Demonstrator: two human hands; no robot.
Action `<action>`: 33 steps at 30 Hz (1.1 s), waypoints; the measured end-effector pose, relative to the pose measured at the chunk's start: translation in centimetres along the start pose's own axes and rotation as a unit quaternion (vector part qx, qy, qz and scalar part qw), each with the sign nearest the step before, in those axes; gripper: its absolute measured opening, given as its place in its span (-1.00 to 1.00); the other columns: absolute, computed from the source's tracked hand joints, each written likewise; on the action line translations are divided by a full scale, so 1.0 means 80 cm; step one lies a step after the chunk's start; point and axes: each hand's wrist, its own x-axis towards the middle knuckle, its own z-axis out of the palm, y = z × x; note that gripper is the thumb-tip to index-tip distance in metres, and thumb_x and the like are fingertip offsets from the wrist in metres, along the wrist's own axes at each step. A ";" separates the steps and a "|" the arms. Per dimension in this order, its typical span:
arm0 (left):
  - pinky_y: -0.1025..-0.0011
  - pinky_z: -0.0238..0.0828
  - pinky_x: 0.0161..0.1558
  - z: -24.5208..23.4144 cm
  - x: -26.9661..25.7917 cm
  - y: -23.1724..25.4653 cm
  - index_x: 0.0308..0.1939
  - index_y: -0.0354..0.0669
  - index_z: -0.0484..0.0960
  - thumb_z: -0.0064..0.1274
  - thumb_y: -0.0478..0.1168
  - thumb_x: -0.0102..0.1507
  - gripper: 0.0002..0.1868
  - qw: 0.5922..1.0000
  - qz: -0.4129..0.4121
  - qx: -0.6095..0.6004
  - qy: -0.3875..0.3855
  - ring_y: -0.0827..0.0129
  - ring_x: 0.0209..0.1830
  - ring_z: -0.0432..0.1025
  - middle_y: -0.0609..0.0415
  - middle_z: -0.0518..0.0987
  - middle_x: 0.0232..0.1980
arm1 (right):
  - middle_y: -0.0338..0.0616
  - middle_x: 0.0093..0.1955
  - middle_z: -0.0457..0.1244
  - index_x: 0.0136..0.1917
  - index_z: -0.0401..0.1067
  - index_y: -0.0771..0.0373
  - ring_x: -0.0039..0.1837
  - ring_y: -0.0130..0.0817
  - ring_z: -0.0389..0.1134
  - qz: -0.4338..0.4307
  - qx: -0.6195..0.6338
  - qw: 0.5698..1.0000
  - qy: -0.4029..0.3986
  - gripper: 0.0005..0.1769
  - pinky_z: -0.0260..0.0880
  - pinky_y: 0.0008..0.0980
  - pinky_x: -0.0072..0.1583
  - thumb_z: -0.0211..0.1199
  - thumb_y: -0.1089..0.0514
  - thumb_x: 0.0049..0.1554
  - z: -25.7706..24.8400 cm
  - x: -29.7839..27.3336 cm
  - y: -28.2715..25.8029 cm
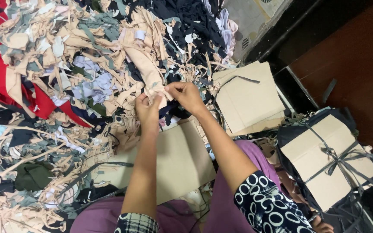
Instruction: The person organizes and bundles fabric scraps using pieces of cardboard and plastic straps, tying knots by hand to secure the bundles.
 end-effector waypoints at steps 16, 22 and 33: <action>0.08 0.32 0.14 0.019 -0.003 -0.009 0.09 0.10 0.40 0.40 -0.04 0.02 -0.37 0.936 0.123 0.268 0.190 0.12 0.12 0.43 0.16 0.53 0.04 | -0.16 -0.43 0.36 -0.23 0.59 0.08 -0.29 -0.24 0.43 -0.065 -0.109 0.992 0.022 -0.80 0.41 -0.32 -0.13 0.28 0.03 0.19 -0.014 0.020 -0.003; 0.07 0.28 0.06 0.049 -0.007 -0.014 -0.19 0.11 0.59 0.25 0.16 0.20 -0.68 0.920 0.181 0.313 0.152 0.10 -0.03 0.43 0.17 0.53 -0.17 | -0.18 -0.41 0.37 -0.24 0.58 0.04 -0.25 -0.19 0.44 -0.050 -0.128 0.990 0.012 -0.77 0.41 -0.25 -0.14 0.26 -0.03 0.19 -0.007 0.034 0.007; 0.16 0.47 -0.20 0.001 0.032 -0.059 -0.42 0.03 0.65 0.25 -0.03 0.15 -0.82 0.920 0.161 0.310 0.175 0.01 -0.33 0.58 0.13 0.64 -0.49 | 0.04 -0.29 0.36 -0.16 0.50 0.13 -0.09 0.09 0.45 -0.072 -0.119 0.988 0.072 -0.69 0.41 -0.03 -0.01 0.12 -0.08 0.26 -0.032 0.058 -0.022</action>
